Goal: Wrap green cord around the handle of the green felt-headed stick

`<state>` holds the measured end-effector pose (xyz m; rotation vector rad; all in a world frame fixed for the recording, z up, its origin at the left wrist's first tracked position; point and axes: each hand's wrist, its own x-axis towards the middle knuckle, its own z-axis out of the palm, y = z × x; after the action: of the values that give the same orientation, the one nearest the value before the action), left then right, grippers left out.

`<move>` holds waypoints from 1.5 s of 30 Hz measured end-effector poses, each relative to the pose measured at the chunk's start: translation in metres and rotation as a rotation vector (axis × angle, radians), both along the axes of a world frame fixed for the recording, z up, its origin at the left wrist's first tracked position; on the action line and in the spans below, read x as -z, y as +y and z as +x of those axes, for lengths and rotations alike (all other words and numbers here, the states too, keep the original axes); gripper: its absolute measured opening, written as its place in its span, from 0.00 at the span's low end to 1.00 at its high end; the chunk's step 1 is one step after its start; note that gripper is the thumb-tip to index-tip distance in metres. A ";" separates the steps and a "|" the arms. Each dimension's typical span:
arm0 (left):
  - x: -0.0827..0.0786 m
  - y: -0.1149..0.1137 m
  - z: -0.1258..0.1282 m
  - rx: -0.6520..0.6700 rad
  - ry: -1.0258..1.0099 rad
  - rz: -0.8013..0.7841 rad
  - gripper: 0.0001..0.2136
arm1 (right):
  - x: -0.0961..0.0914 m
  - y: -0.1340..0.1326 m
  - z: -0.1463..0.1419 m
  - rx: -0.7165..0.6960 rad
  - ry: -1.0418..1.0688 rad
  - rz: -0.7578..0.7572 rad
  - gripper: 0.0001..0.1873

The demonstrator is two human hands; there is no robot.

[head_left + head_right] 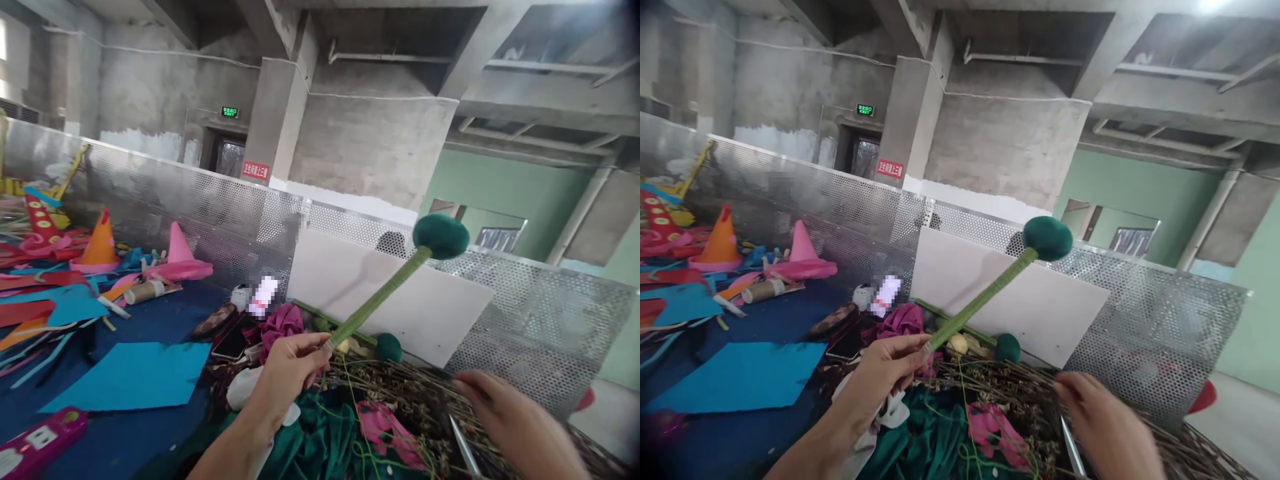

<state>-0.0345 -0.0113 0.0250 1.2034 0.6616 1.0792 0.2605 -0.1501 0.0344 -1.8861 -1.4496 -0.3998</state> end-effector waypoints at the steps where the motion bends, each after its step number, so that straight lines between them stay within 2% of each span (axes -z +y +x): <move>1: 0.000 -0.003 0.003 -0.003 0.063 0.023 0.17 | 0.010 0.013 -0.016 -0.117 0.137 -0.020 0.15; 4: -0.001 -0.011 0.010 0.011 0.207 0.066 0.17 | 0.039 0.051 -0.074 -0.429 0.581 0.059 0.18; 7: 0.002 -0.016 0.015 0.066 0.266 0.104 0.17 | 0.062 0.076 -0.121 -0.792 0.975 0.103 0.27; 9: 0.006 -0.018 0.018 0.110 0.270 0.075 0.18 | 0.069 0.081 -0.135 -0.939 1.093 0.088 0.29; 10: 0.008 -0.017 0.020 0.123 0.268 0.045 0.19 | 0.070 0.081 -0.137 -0.971 1.088 0.047 0.27; 12: 0.012 -0.016 0.022 0.126 0.257 -0.003 0.20 | 0.068 0.075 -0.133 -0.921 0.963 -0.048 0.21; 14: 0.015 -0.014 0.024 0.105 0.251 -0.007 0.21 | 0.062 0.064 -0.125 -0.765 0.760 -0.071 0.19; 16: 0.016 -0.012 0.024 0.092 0.240 -0.009 0.21 | 0.055 0.053 -0.120 -0.626 0.592 -0.015 0.22; 18: 0.015 -0.011 0.025 0.103 0.215 -0.038 0.21 | 0.049 0.045 -0.119 -0.578 0.526 0.104 0.21; 20: 0.013 -0.012 0.025 0.121 0.187 -0.079 0.22 | 0.047 0.042 -0.122 -0.614 0.574 0.275 0.20; 22: 0.011 -0.013 0.026 0.133 0.168 -0.115 0.23 | 0.050 0.044 -0.127 -0.747 0.692 0.442 0.20; 25: 0.012 -0.015 0.028 0.156 0.173 -0.142 0.24 | 0.058 0.051 -0.133 -1.066 0.940 0.462 0.22; 26: 0.012 -0.015 0.029 0.163 0.180 -0.141 0.24 | 0.061 0.052 -0.136 -1.116 1.041 0.445 0.23; 28: 0.012 -0.017 0.030 0.179 0.196 -0.133 0.22 | 0.066 0.052 -0.140 -1.062 1.212 0.466 0.23; 30: 0.012 -0.018 0.032 0.192 0.210 -0.130 0.19 | 0.069 0.049 -0.144 -0.889 1.261 0.536 0.24; 32: 0.010 -0.020 0.033 0.191 0.222 -0.141 0.17 | 0.073 0.045 -0.145 -0.750 1.191 0.549 0.24; 36: 0.009 -0.021 0.034 0.169 0.211 -0.162 0.17 | 0.083 0.038 -0.142 -0.594 0.966 0.404 0.25; 41: 0.016 -0.019 0.035 0.113 0.283 -0.048 0.14 | 0.083 0.033 -0.145 -0.555 0.738 0.341 0.25; 43: 0.020 -0.018 0.035 0.067 0.365 0.053 0.14 | 0.075 0.032 -0.147 -0.603 0.713 0.383 0.23; 45: 0.021 -0.019 0.034 0.023 0.462 0.150 0.14 | 0.064 0.033 -0.145 -0.708 0.714 0.428 0.22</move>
<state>-0.0005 -0.0303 0.0035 1.6091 0.9274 0.8450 0.1153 -0.1172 -0.0295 -0.9260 -1.2786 0.2717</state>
